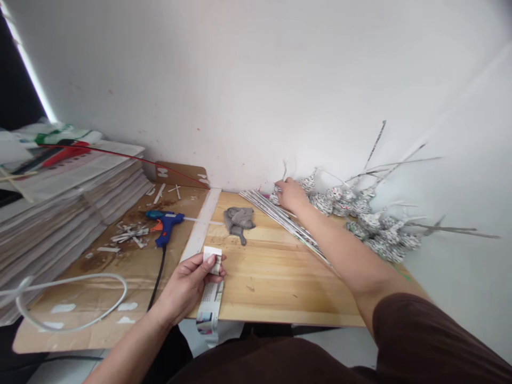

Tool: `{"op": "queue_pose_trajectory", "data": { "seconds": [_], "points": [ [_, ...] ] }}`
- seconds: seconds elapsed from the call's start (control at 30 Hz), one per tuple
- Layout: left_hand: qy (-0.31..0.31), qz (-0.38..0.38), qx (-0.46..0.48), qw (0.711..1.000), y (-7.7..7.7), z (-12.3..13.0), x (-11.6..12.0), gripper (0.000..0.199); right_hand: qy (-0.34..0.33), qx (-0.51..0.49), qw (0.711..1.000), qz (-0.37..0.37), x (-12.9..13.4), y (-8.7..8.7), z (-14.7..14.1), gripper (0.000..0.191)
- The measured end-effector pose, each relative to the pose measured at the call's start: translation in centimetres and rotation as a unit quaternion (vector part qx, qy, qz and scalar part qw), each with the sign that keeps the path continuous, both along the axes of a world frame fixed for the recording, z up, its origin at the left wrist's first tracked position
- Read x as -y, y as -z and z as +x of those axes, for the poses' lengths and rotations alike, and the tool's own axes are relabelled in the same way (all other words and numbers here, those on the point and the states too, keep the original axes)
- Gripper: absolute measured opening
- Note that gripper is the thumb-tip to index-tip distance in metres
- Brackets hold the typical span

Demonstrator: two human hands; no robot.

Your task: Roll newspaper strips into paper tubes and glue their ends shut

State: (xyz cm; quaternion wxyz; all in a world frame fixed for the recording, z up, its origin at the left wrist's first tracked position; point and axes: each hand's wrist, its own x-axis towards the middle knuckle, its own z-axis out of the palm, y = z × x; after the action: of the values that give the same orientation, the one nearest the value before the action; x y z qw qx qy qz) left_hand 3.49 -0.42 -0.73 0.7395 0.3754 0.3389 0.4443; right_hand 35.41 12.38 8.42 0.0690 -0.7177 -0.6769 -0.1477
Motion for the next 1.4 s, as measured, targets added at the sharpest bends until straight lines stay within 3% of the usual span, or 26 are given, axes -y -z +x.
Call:
{"op": "queue_pose_trajectory", "data": {
  "seconds": [0.53, 0.67, 0.8, 0.83, 0.9, 1.0, 1.1, 1.2, 1.4],
  "points": [
    [-0.003, 0.001, 0.002, 1.000, 0.0, 0.1, -0.1, 0.026, 0.008, -0.075, 0.997, -0.022, 0.1, -0.9, 0.4, 0.045],
    [-0.011, 0.002, -0.001, 1.000, 0.3, -0.1, 0.0, 0.027, -0.003, -0.086, 0.996, -0.013, 1.9, -1.7, -1.5, 0.049],
    [-0.014, -0.008, 0.001, 1.000, 0.5, -0.3, 0.0, 0.030, -0.085, -0.121, 0.989, -0.027, 5.3, -0.6, -6.0, 0.030],
    [-0.013, -0.009, 0.000, 1.000, 0.6, -0.4, -0.1, 0.030, -0.127, -0.142, 0.981, -0.044, 6.3, 0.2, -7.5, 0.026],
    [-0.010, -0.011, -0.004, 1.000, 0.8, -0.5, -0.2, 0.028, -0.263, -0.243, 0.931, -0.075, 8.1, 2.1, -10.2, 0.028],
    [-0.008, -0.011, -0.009, 1.000, 0.8, -0.5, -0.2, 0.025, -0.347, -0.271, 0.897, -0.041, 10.1, 4.7, -13.1, 0.022],
    [-0.012, -0.008, -0.002, 1.000, 0.4, -0.3, -0.2, 0.025, -0.353, -0.293, 0.888, -0.026, 10.9, 6.3, -13.9, 0.018],
    [-0.020, -0.006, 0.010, 1.000, -0.1, -0.2, 0.0, 0.026, -0.338, -0.351, 0.872, -0.043, 10.9, 6.8, -13.6, 0.024],
    [-0.017, 0.012, 0.025, 0.999, -0.7, 0.1, 0.3, 0.025, -0.308, -0.498, 0.808, -0.064, 10.5, 7.1, -13.1, 0.028]
  ]
}}
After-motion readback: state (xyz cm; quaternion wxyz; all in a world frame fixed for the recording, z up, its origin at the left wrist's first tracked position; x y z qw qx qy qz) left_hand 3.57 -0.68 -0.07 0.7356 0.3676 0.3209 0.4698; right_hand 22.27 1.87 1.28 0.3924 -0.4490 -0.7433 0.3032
